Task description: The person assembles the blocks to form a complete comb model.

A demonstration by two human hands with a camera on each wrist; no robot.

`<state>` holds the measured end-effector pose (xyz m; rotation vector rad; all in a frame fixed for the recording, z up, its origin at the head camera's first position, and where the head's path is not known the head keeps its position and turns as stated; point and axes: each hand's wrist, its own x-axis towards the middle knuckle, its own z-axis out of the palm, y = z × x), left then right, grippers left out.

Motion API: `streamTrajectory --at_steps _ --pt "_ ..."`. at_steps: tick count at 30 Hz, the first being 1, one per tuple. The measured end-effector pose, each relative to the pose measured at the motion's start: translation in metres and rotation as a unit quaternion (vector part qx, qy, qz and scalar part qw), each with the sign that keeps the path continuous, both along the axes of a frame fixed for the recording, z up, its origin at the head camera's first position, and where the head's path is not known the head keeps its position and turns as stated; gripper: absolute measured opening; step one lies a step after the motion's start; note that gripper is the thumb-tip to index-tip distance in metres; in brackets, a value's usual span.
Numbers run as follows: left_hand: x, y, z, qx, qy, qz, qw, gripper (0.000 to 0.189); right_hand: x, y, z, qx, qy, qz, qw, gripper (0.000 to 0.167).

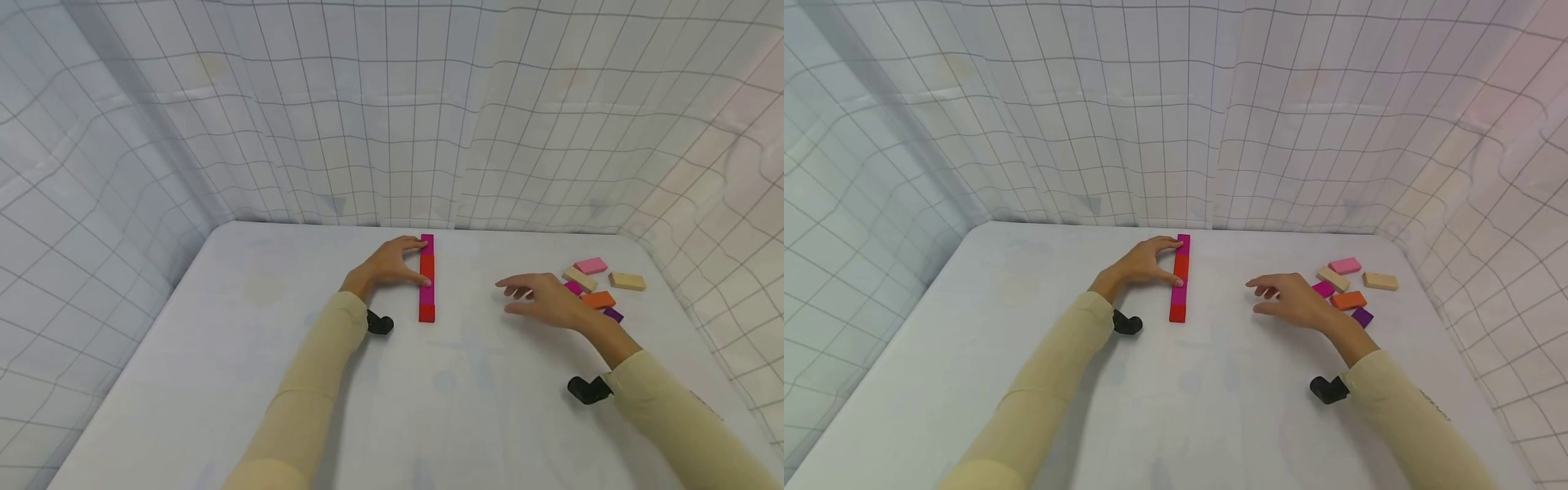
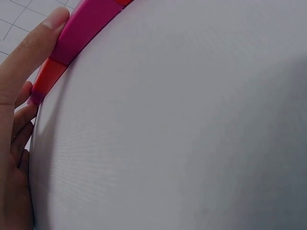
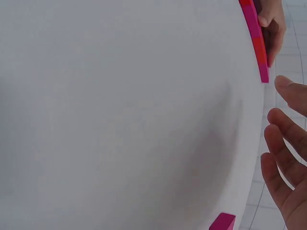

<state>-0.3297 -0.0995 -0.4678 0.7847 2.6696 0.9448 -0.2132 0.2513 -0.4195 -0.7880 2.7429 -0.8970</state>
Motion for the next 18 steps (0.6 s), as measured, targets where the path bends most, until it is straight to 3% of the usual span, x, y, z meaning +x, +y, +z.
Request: streamTrajectory --at_steps 9,18 --pt "0.002 0.0 0.003 0.001 0.003 -0.001 1.0 0.09 0.011 0.052 0.01 0.023 0.06 -0.044 0.997 0.042" --pt "-0.001 -0.001 -0.002 0.002 0.005 0.001 1.0 0.091 0.028 0.102 0.009 0.026 0.052 -0.093 0.994 0.044"
